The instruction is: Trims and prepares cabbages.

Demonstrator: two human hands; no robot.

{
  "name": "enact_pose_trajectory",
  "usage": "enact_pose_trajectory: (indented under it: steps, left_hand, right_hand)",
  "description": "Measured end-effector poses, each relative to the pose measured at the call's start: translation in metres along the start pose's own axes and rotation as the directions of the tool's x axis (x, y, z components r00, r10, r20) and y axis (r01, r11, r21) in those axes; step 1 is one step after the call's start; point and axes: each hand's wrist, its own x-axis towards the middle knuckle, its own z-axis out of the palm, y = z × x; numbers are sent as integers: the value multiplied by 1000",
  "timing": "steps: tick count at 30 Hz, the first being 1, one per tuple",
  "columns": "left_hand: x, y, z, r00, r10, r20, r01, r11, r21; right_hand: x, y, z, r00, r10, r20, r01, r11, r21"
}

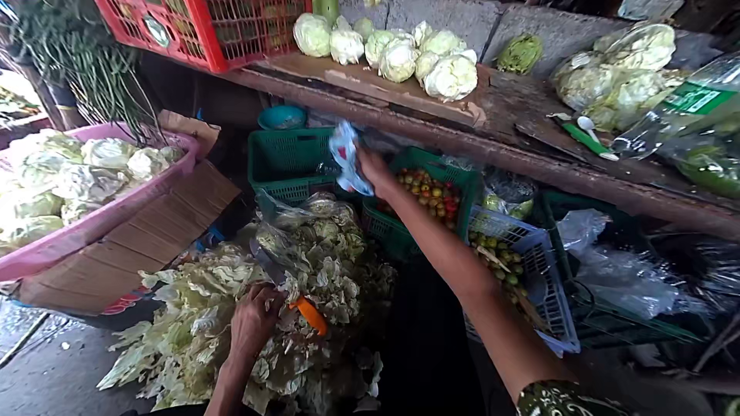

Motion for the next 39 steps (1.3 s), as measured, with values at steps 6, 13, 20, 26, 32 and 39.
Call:
enact_pose_trajectory:
  steps: [6, 13, 20, 26, 32, 39]
  left_hand:
    - [-1, -14, -11, 997, -54, 51, 45, 986, 157]
    - [3, -21, 5, 909, -332, 252, 271, 930, 247]
    - [76, -49, 55, 956, -256, 142, 231, 957, 174]
    - [188, -86, 44, 875, -484, 12, 480, 870, 111]
    - [168, -195, 15, 798, -460, 389, 302, 864, 403]
    - [146, -194, -2, 695, -528, 488, 335, 839, 429]
  right_hand:
    - [-20, 178, -31, 969, 116, -216, -236, 683, -691]
    - [-23, 241, -28, 869, 493, 36, -250, 501, -829]
    - [-54, 175, 19, 968, 246, 56, -100, 578, -810]
    - [-170, 205, 186, 574, 625, 528, -97, 693, -714]
    - [-211, 243, 231, 732, 603, 318, -125, 577, -807]
    - [-209, 207, 176, 798, 547, 254, -385, 786, -484]
